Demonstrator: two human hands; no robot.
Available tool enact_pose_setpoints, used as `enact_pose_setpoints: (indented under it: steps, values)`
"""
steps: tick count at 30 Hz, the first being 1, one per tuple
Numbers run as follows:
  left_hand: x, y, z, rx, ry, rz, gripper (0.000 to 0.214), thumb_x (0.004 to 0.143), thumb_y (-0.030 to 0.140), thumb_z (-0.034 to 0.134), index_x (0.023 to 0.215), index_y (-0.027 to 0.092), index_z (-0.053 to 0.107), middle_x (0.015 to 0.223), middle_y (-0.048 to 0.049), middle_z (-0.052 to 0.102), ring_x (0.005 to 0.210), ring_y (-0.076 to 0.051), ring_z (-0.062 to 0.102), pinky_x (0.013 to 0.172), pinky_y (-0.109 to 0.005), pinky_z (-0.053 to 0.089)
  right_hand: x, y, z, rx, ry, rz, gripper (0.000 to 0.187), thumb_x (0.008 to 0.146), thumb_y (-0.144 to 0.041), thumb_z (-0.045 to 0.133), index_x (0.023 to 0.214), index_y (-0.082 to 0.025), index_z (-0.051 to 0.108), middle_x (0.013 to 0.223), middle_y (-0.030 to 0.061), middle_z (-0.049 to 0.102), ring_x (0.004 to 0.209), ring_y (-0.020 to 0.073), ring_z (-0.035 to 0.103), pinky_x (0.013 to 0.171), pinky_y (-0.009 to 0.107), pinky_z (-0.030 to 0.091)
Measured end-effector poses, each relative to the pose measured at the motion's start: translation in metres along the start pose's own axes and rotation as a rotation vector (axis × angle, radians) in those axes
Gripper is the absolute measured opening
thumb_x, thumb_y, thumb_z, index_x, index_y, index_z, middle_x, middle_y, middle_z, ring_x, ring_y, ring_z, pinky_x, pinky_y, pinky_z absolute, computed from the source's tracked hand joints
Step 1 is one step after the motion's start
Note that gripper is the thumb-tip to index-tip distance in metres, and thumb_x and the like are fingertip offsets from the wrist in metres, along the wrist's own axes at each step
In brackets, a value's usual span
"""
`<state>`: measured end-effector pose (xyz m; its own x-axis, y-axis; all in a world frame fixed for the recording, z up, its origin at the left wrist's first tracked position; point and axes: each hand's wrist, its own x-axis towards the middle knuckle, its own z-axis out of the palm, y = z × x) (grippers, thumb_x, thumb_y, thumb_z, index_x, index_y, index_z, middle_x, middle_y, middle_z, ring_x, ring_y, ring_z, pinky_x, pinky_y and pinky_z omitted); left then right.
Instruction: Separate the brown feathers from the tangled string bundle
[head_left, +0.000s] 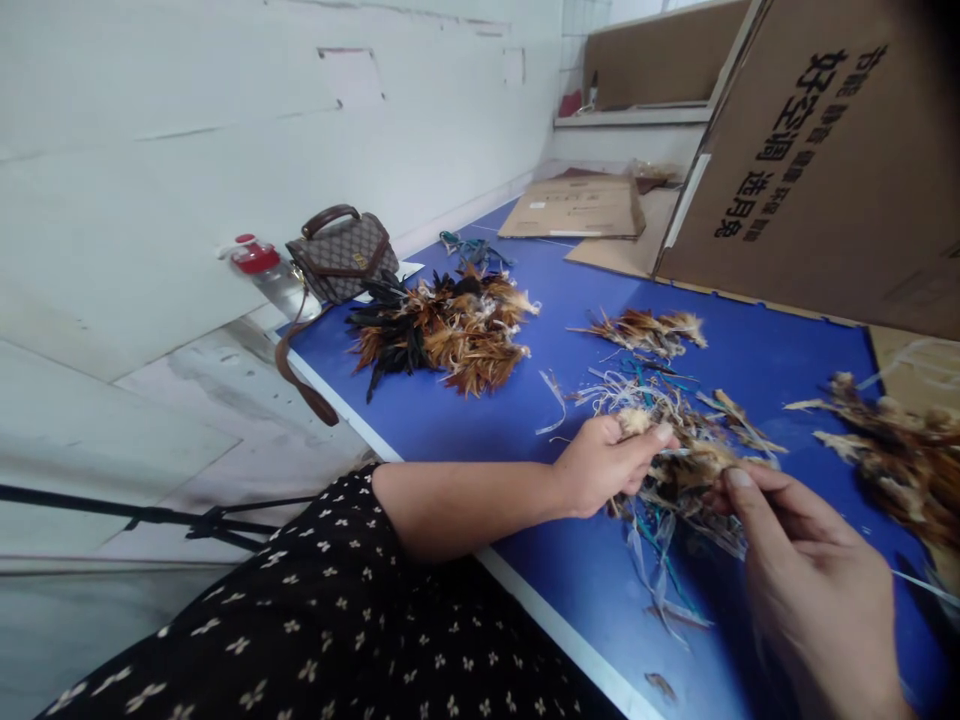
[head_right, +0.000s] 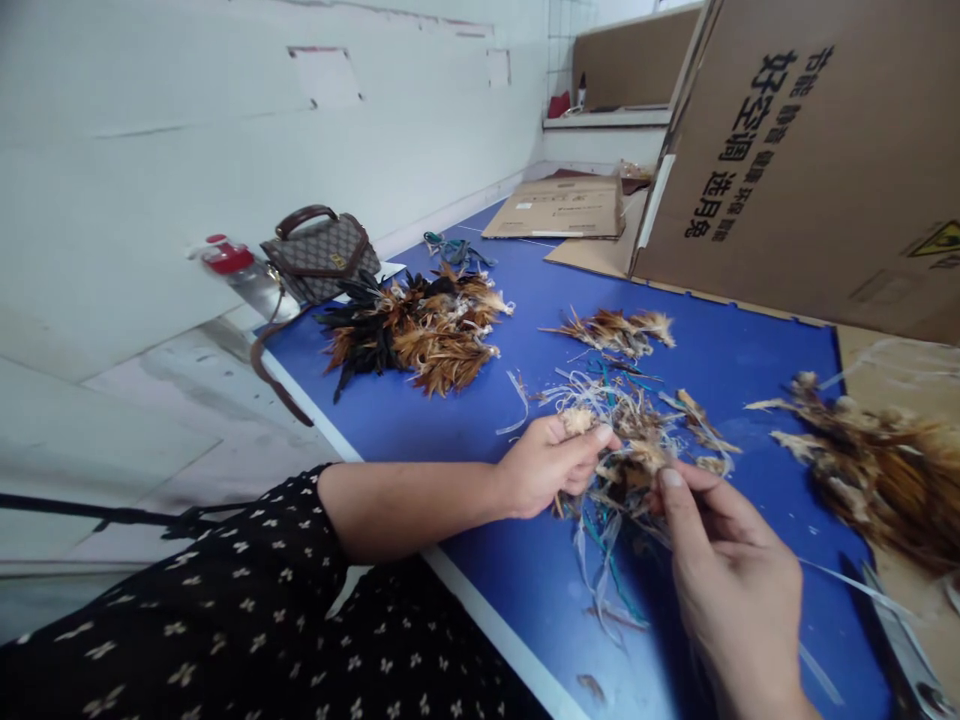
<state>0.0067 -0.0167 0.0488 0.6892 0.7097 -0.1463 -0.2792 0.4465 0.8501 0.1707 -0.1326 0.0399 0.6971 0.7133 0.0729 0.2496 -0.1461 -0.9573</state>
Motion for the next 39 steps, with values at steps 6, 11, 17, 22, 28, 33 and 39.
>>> enact_pose_setpoints:
  steps: [6, 11, 17, 22, 28, 33, 39]
  values:
    - [-0.002, -0.004, -0.005, 0.143, -0.012, 0.018, 0.05, 0.083, 0.063, 0.099, 0.1, 0.022, 0.077, 0.06, 0.0119, 0.042, 0.053, -0.007, 0.029, 0.053, -0.027, 0.021, -0.002, -0.002, 0.001, -0.005, -0.072, 0.026, 0.067, 0.079, -0.081, 0.093, 0.111, -0.022, 0.091, 0.098, 0.0089, 0.088, 0.079, 0.0209, 0.079, 0.071, 0.027, 0.064]
    - [0.001, 0.004, -0.004, 0.084, 0.038, 0.04, 0.051, 0.078, 0.062, 0.102, 0.088, 0.021, 0.073, 0.056, 0.0128, 0.04, 0.052, -0.006, 0.026, 0.053, -0.027, 0.018, 0.003, 0.003, -0.004, -0.044, -0.014, 0.0, 0.067, 0.082, -0.08, 0.092, 0.113, -0.021, 0.091, 0.096, 0.0099, 0.087, 0.075, 0.0206, 0.077, 0.063, 0.026, 0.06]
    - [0.004, 0.014, -0.005, -0.014, 0.091, 0.024, 0.052, 0.074, 0.055, 0.107, 0.083, 0.02, 0.07, 0.056, 0.0141, 0.035, 0.051, -0.004, 0.022, 0.054, -0.028, 0.01, 0.005, 0.007, -0.014, -0.12, 0.108, 0.018, 0.063, 0.086, -0.081, 0.089, 0.109, -0.022, 0.088, 0.089, 0.0071, 0.082, 0.064, 0.0174, 0.066, 0.05, 0.025, 0.047]
    - [0.005, 0.009, -0.009, -0.016, 0.058, 0.034, 0.055, 0.072, 0.057, 0.108, 0.083, 0.021, 0.068, 0.057, 0.0146, 0.036, 0.051, -0.004, 0.023, 0.052, -0.026, 0.014, -0.003, -0.004, -0.01, -0.117, 0.15, -0.128, 0.059, 0.091, -0.076, 0.086, 0.118, -0.023, 0.089, 0.101, 0.0086, 0.083, 0.075, 0.0192, 0.068, 0.064, 0.03, 0.055]
    - [0.003, -0.003, -0.012, 0.227, -0.061, 0.099, 0.048, 0.068, 0.05, 0.111, 0.091, 0.017, 0.085, 0.078, 0.0015, 0.074, 0.071, -0.01, 0.059, 0.074, -0.028, 0.052, 0.0, -0.003, -0.004, -0.028, -0.162, -0.143, 0.056, 0.085, -0.073, 0.092, 0.118, -0.027, 0.092, 0.121, 0.0099, 0.089, 0.109, 0.029, 0.084, 0.102, 0.041, 0.069]
    - [0.0, -0.002, -0.012, 0.314, -0.103, 0.13, 0.042, 0.074, 0.049, 0.108, 0.092, 0.017, 0.088, 0.092, -0.0029, 0.082, 0.081, -0.012, 0.067, 0.091, -0.033, 0.059, 0.006, 0.008, -0.007, 0.017, -0.042, 0.033, 0.066, 0.076, -0.079, 0.098, 0.107, -0.022, 0.089, 0.101, 0.0098, 0.089, 0.081, 0.0227, 0.081, 0.069, 0.029, 0.064]
    - [0.003, 0.01, -0.013, 0.279, 0.038, 0.092, 0.045, 0.073, 0.056, 0.107, 0.087, 0.019, 0.085, 0.069, 0.0027, 0.067, 0.067, -0.01, 0.054, 0.066, -0.028, 0.049, 0.019, 0.02, -0.025, -0.04, 0.176, -0.107, 0.043, 0.097, -0.067, 0.088, 0.108, -0.026, 0.088, 0.097, 0.011, 0.085, 0.078, 0.0235, 0.077, 0.066, 0.036, 0.056]
